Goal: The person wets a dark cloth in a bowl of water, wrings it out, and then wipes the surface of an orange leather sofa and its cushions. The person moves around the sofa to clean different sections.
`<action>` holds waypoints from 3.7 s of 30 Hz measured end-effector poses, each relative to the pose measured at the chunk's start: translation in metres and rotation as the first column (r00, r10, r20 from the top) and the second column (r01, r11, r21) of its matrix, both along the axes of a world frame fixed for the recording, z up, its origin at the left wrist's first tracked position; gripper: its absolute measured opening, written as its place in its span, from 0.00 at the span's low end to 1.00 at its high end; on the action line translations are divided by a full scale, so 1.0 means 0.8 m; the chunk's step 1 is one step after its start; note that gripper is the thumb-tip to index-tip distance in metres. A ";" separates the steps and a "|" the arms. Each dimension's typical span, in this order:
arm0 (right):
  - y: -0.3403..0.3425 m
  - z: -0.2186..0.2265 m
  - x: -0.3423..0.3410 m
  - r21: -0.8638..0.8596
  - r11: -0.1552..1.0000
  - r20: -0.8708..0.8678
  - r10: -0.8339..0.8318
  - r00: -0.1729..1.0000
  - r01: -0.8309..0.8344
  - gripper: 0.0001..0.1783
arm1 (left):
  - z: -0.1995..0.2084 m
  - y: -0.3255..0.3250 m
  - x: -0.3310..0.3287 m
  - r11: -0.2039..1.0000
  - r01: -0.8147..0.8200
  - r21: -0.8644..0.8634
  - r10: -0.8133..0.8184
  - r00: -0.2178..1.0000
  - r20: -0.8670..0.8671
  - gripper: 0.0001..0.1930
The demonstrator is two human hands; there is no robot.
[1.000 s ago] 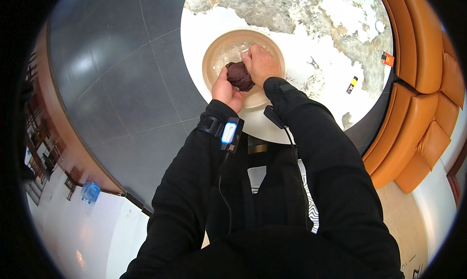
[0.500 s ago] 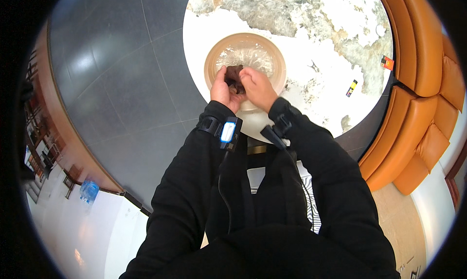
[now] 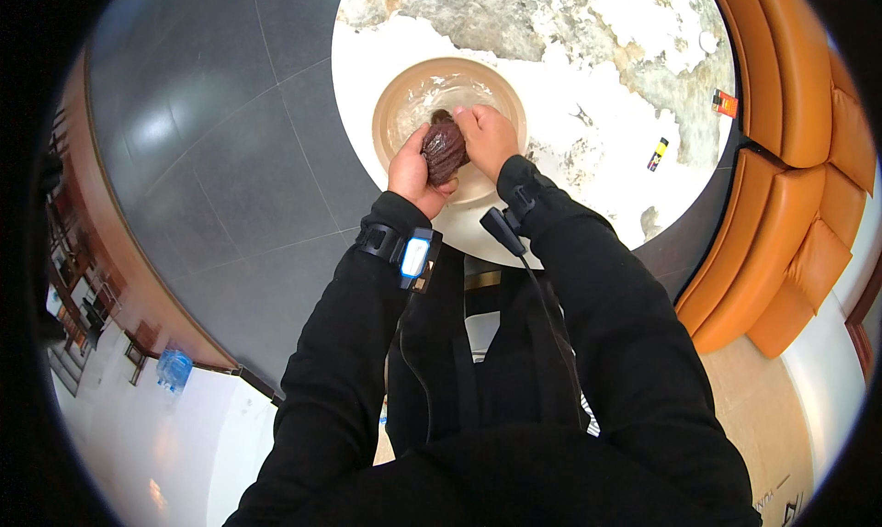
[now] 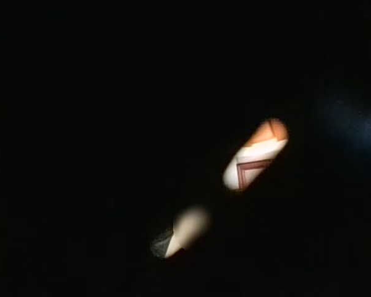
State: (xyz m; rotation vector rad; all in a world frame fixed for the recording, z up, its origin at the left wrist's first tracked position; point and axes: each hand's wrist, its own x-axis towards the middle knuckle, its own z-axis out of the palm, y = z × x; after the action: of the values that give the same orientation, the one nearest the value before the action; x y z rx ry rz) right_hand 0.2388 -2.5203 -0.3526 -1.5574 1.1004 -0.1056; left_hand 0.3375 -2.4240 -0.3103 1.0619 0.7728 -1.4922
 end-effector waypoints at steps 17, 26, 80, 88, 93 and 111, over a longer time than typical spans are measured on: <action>0.024 0.040 0.011 0.900 0.268 -0.049 -0.721 0.691 0.343 0.17 | 0.026 0.004 -0.008 0.981 0.172 0.090 -0.187 0.715 0.674 0.24; 0.031 0.049 0.010 0.935 0.266 -0.031 -0.601 0.799 0.236 0.30 | 0.010 0.006 -0.023 0.909 0.417 0.032 -0.239 0.455 0.858 0.27; -0.033 0.065 -0.019 0.942 0.226 0.264 -0.047 0.963 -0.247 0.31 | 0.067 0.018 0.074 0.092 0.686 0.722 0.152 -0.726 0.670 0.41; -0.035 0.056 -0.014 0.955 0.165 0.254 -0.019 0.967 -0.248 0.11 | 0.063 0.009 0.070 0.068 0.580 0.812 0.328 -0.781 0.531 0.39; -0.025 0.055 -0.010 0.920 0.272 0.255 0.130 0.958 -0.281 0.10 | 0.054 -0.002 0.066 0.005 0.626 0.780 0.121 -0.774 0.621 0.31; -0.019 0.035 0.018 -0.103 0.756 0.023 0.652 0.758 -0.647 0.13 | 0.049 -0.046 0.067 -0.221 0.610 0.761 -0.442 -0.758 0.480 0.12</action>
State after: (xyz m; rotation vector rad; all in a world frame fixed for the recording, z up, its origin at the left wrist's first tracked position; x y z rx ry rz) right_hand 0.2534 -2.5354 -0.3244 -1.9271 0.4540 0.2804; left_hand 0.3911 -2.4611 -0.2709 2.3173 -1.9249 -1.4357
